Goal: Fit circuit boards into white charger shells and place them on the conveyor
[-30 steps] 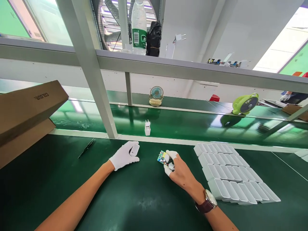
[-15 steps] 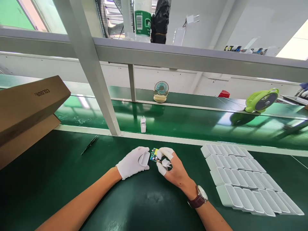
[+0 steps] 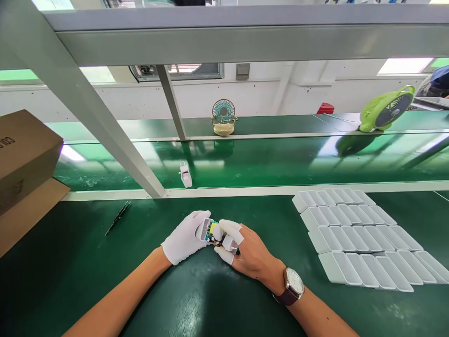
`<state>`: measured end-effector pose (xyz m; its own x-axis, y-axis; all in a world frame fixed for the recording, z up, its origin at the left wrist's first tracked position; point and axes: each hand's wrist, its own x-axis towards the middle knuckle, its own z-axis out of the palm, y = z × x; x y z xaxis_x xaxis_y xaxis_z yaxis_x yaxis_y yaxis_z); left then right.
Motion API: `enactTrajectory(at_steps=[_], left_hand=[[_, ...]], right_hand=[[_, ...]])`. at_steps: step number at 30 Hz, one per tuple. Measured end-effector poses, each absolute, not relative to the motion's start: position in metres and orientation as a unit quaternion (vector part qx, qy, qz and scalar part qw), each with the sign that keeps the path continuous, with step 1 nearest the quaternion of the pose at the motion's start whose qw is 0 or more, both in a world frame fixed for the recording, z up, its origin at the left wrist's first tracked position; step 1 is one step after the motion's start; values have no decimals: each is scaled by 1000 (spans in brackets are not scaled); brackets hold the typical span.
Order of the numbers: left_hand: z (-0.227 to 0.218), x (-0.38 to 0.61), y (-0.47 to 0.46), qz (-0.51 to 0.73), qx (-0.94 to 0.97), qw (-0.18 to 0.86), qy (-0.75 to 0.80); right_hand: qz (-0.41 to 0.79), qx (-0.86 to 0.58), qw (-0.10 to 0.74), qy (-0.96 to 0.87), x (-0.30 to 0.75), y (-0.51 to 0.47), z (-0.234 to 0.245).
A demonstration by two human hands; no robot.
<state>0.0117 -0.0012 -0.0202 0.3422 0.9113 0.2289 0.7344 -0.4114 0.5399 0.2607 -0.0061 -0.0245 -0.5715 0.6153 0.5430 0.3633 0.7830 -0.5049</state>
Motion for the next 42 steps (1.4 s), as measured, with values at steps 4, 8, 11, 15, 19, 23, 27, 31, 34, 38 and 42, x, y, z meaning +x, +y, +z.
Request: enactTrajectory(at_steps=[4,8,11,15,19,23,27,31,34,38,42], left_hand=[[-20,12,-2,246,817,133,503],[-19,13,-2,240,829,113,492],[-19,13,-3,240,837,102,481],[-21,12,-4,261,844,79,461],[-21,13,-3,261,846,76,459],[-18,13,-2,245,847,92,463],[-17,13,-4,246,842,89,472],[-17,13,-4,246,842,92,471],[-17,13,-3,247,843,92,468],[-18,13,-3,244,847,98,463],[-17,14,-2,248,849,97,457]], right_hand=[[182,-298,344,-872,260,-7,-20],[187,-315,320,-874,258,-8,-13],[191,-305,313,-879,257,-8,-10],[181,-299,316,-882,258,-8,-12],[162,-304,320,-882,259,-9,-15],[156,-297,330,-882,258,-9,-15],[159,-292,336,-881,259,-10,-14],[159,-297,337,-879,259,-10,-13],[158,-299,327,-882,259,-10,-13],[153,-294,332,-883,259,-9,-15],[149,-291,331,-885,260,-9,-17]])
